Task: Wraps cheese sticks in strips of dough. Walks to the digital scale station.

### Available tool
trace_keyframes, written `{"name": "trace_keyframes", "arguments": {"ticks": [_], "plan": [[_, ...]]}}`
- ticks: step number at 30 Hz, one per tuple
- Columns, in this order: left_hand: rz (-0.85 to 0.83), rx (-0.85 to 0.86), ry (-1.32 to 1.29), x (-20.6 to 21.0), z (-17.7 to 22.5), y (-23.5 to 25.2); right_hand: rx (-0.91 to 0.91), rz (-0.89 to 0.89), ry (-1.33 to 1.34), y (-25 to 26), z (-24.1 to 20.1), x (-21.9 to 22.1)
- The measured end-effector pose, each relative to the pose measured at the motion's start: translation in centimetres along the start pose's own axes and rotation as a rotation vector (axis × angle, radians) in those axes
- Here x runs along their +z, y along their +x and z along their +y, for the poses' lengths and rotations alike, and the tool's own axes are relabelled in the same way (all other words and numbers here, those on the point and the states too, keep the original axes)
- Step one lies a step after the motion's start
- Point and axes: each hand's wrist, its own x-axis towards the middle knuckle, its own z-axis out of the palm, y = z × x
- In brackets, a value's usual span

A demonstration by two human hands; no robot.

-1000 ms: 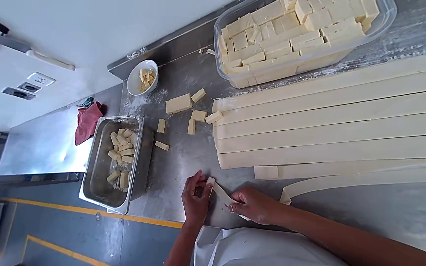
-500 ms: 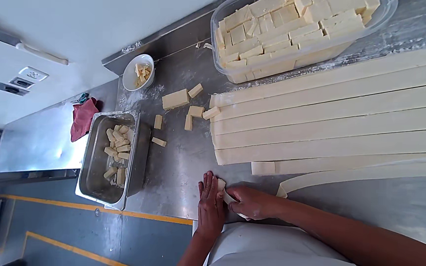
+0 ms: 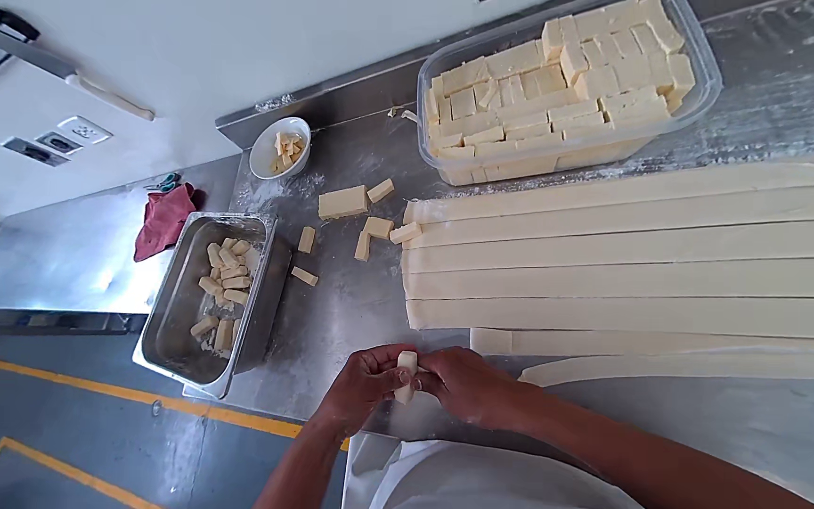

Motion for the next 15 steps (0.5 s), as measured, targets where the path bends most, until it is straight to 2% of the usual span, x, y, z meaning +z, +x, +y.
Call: {"name": "trace_keyframes", "arguments": {"ticks": [3, 6, 9, 13, 15], "plan": [[0.093, 0.084, 0.133, 0.8, -1.0, 0.4, 0.058, 0.005, -0.179, 0.3, -0.6, -0.2], [0.175, 0.146, 0.047, 0.2, -1.5, -0.1, 0.012, 0.143, -0.012, 0.1, 1.0, 0.0], [0.304, 0.187, -0.079, -2.4, -1.0, -0.9, 0.011, 0.270, 0.098, 0.0, 2.0, -0.3], [0.231, 0.229, -0.328, -3.2, -0.1, -1.6, -0.006, 0.144, 0.032, 1.7, 1.0, -0.1], [0.225, 0.231, -0.421, -2.7, -0.6, -1.3, -0.002, 0.161, 0.078, 2.0, 0.7, 0.1]]}}
